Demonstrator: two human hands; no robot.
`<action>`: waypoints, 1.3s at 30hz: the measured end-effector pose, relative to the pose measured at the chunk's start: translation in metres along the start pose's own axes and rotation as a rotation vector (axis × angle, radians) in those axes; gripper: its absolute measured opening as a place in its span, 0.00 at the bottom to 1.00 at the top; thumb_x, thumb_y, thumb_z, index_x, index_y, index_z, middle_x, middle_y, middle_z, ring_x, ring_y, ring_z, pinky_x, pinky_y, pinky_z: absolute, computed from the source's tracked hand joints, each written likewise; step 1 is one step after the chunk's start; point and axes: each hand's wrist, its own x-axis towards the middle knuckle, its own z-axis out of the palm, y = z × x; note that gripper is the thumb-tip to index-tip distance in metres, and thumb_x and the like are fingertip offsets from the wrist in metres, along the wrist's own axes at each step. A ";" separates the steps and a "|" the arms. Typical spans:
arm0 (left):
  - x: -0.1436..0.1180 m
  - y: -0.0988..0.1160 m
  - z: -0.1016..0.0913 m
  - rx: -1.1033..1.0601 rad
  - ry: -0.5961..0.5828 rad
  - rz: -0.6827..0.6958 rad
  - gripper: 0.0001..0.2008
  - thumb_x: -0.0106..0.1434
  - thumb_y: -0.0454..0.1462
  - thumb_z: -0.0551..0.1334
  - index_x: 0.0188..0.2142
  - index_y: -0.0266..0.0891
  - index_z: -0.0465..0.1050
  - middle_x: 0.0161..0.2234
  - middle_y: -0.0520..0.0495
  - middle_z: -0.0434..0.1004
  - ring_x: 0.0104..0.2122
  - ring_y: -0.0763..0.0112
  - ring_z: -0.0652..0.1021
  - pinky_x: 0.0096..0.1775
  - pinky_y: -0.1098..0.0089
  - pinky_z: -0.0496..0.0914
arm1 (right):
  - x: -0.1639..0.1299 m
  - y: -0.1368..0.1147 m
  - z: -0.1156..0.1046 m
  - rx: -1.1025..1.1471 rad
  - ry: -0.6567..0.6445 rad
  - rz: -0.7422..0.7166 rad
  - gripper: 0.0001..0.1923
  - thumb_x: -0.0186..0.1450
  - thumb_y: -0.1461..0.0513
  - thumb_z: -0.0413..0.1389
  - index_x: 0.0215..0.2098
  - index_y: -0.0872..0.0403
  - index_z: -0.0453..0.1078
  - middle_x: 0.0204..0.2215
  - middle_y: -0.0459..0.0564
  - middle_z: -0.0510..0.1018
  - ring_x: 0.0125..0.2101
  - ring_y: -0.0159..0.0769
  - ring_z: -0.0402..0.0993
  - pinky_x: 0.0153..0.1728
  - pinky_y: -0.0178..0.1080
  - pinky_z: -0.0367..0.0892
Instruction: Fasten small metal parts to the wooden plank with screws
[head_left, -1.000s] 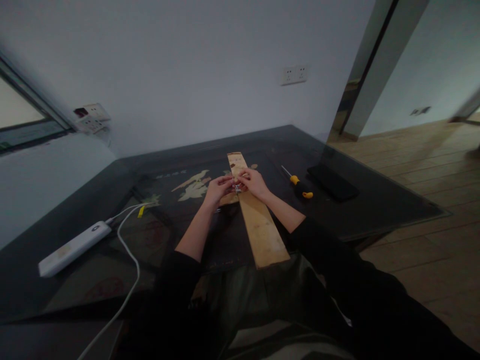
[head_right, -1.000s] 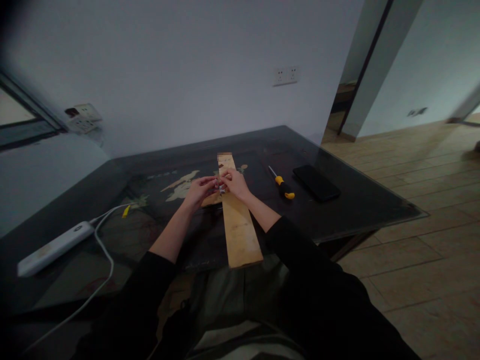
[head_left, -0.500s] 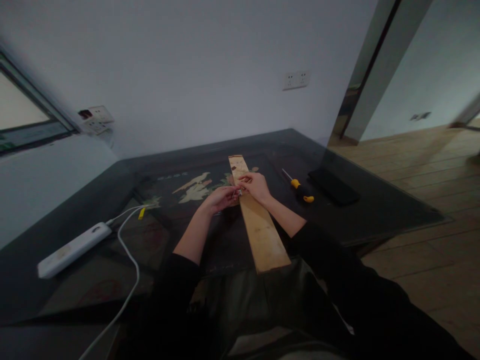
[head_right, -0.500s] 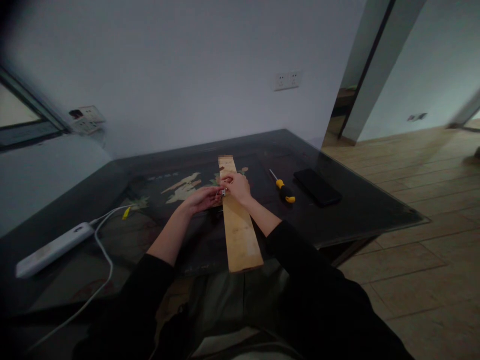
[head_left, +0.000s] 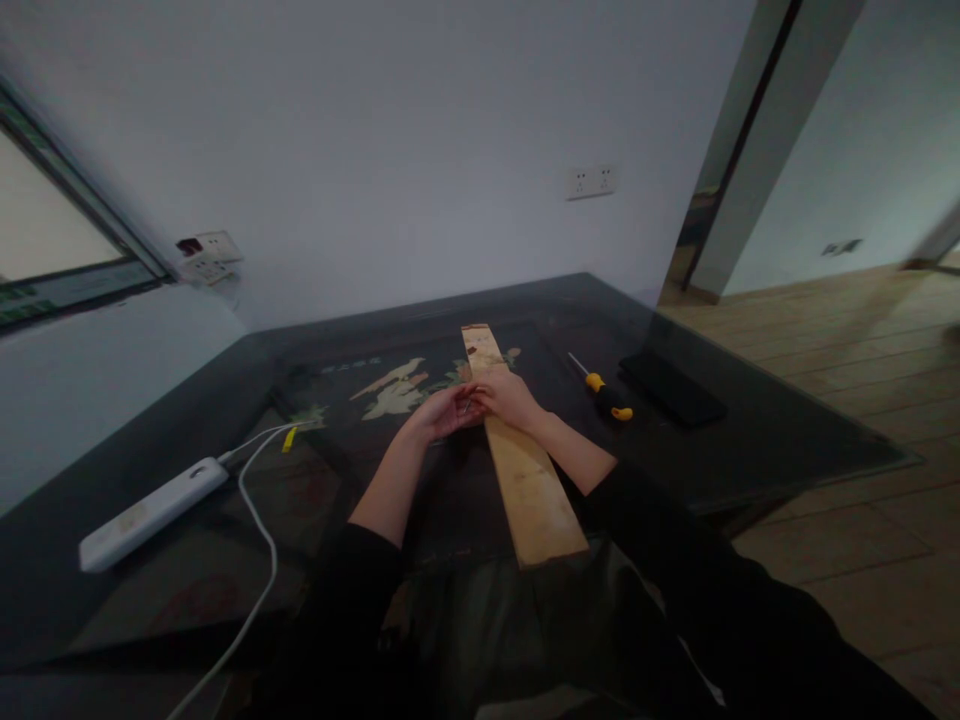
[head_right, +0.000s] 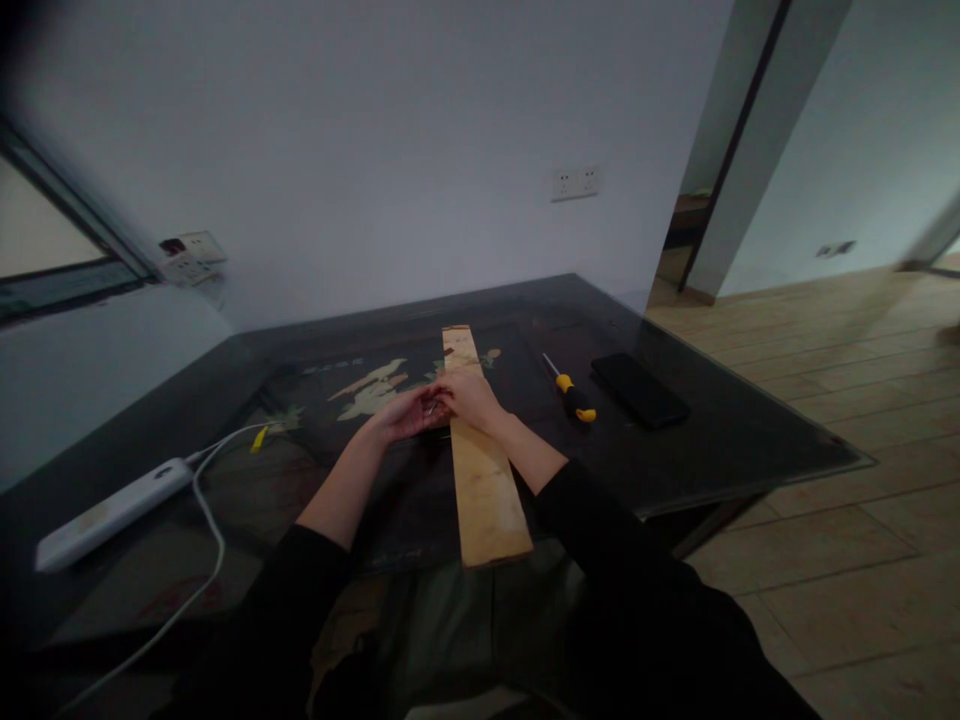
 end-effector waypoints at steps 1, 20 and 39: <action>0.001 -0.001 0.000 -0.005 0.000 0.000 0.07 0.66 0.35 0.58 0.34 0.36 0.73 0.28 0.45 0.76 0.28 0.71 0.78 0.33 0.71 0.75 | 0.001 0.002 0.001 0.006 -0.014 -0.020 0.10 0.64 0.68 0.57 0.40 0.52 0.78 0.39 0.50 0.81 0.44 0.37 0.72 0.46 0.38 0.63; 0.009 -0.016 -0.011 1.288 0.453 0.268 0.06 0.60 0.38 0.60 0.27 0.39 0.68 0.28 0.43 0.76 0.32 0.62 0.77 0.33 0.68 0.66 | 0.000 0.000 -0.003 0.143 0.058 0.134 0.13 0.69 0.60 0.52 0.36 0.56 0.78 0.34 0.51 0.81 0.34 0.34 0.74 0.35 0.33 0.62; -0.013 0.002 -0.093 1.526 0.807 0.062 0.17 0.67 0.42 0.51 0.49 0.33 0.66 0.47 0.28 0.76 0.48 0.48 0.77 0.44 0.58 0.71 | 0.001 0.006 0.002 0.112 0.036 0.157 0.14 0.70 0.58 0.52 0.36 0.55 0.78 0.36 0.52 0.81 0.36 0.34 0.74 0.37 0.33 0.62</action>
